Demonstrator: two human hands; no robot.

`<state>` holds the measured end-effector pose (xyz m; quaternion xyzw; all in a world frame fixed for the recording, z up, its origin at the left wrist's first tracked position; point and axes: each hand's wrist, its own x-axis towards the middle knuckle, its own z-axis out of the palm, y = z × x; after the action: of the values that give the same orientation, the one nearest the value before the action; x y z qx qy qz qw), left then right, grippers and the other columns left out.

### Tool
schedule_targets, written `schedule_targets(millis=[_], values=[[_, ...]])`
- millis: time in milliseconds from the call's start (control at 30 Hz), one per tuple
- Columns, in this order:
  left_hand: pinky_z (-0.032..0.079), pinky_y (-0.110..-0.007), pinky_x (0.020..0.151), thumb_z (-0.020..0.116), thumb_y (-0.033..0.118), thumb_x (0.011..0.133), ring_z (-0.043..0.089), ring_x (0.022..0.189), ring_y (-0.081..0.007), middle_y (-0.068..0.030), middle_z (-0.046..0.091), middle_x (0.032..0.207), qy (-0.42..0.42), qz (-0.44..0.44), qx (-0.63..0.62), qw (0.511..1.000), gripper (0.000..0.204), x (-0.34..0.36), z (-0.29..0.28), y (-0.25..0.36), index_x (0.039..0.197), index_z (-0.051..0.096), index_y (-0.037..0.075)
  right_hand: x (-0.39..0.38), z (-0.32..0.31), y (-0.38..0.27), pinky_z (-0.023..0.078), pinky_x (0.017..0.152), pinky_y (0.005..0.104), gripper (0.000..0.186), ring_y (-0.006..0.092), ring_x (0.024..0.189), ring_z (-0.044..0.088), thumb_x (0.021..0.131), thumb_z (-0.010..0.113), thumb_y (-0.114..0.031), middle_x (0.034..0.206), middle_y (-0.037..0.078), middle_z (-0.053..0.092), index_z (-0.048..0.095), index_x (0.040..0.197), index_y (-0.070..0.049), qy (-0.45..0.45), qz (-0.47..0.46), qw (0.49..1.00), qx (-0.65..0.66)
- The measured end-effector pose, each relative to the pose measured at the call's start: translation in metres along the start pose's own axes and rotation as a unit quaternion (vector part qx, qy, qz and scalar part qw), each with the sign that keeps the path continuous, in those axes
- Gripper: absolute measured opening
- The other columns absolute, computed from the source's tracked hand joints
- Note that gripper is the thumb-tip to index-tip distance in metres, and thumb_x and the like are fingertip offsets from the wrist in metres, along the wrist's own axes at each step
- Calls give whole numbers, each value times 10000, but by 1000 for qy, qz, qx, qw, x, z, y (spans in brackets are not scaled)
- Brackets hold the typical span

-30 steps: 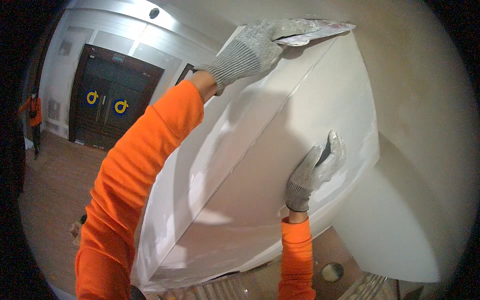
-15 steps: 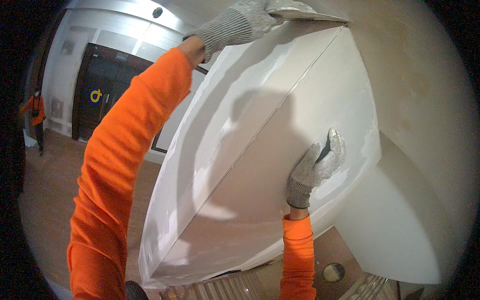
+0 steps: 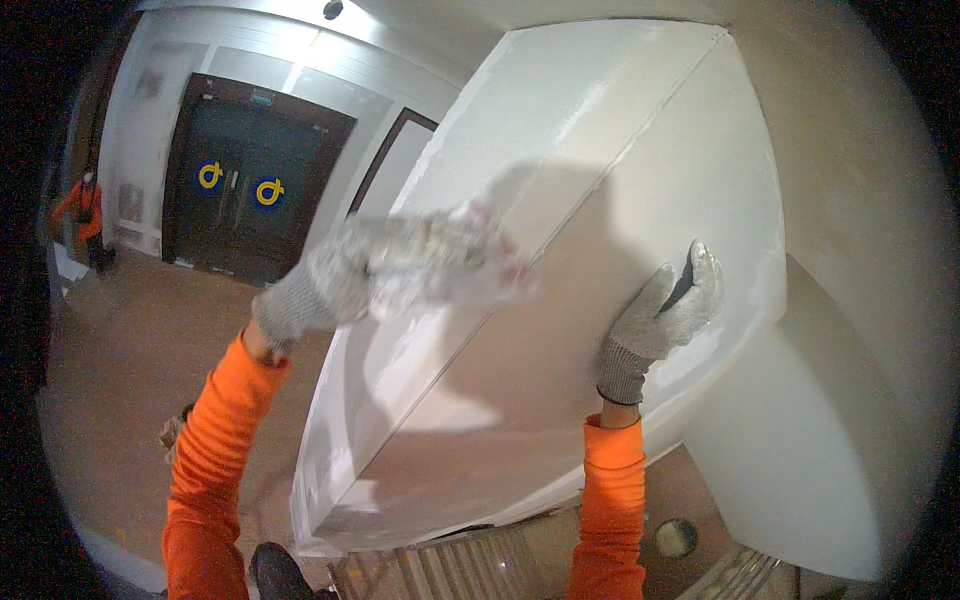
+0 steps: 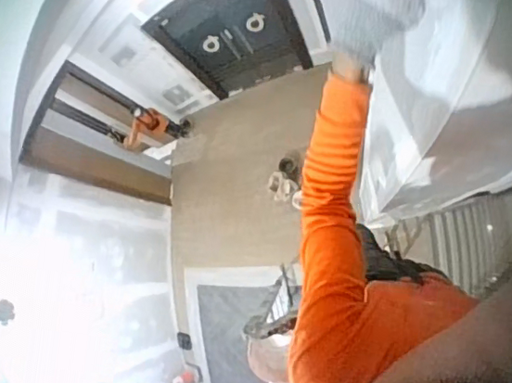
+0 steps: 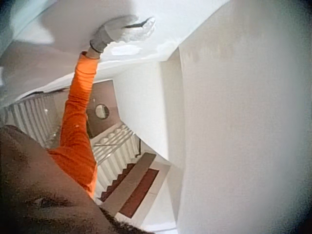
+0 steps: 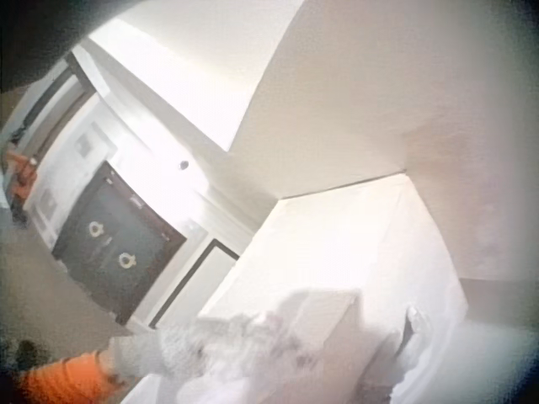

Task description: The person applies plaster to a wall using a trowel and a hawk. They repeatedly scoop plaster from the hawk and smooth it onto the wall surface, working on a section near a staircase.

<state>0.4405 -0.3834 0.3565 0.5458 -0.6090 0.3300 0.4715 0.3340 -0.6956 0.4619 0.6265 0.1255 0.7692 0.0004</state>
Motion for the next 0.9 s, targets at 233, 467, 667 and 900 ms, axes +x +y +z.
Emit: schedule_targets(millis=[233,467,667,900], values=[[482,-460,1078,637,249,1006,645,1214,-316,-141,690,1320,80,-35,325,942,331,42,-48,24,1319,725,191,2,1,-11,438,1168,448,412,324,1347,536,1061,528,-165,1423,194,547,561,1411,49,4,44,999,22],[468,-444,1130,550,137,949,615,1272,-363,-283,645,1321,152,84,202,964,417,211,-60,9,1342,643,33,0,-2,-18,435,1153,455,398,323,1340,524,1040,534,-136,1387,185,589,584,1400,27,-9,38,999,30],[502,-437,1055,682,102,885,617,1251,-350,-183,665,1354,160,70,123,977,386,79,3,-39,1268,728,96,-4,-5,-16,435,1157,438,388,325,1338,548,1052,531,-126,1399,190,595,575,1400,41,-10,29,999,-10],[411,-465,1180,813,392,861,629,1322,-334,-154,679,1400,82,-25,-145,986,553,-134,76,-14,1325,728,103,-6,2,-20,429,1169,437,397,320,1336,560,1080,485,-114,1446,216,551,533,1434,60,-12,4,1000,25]])
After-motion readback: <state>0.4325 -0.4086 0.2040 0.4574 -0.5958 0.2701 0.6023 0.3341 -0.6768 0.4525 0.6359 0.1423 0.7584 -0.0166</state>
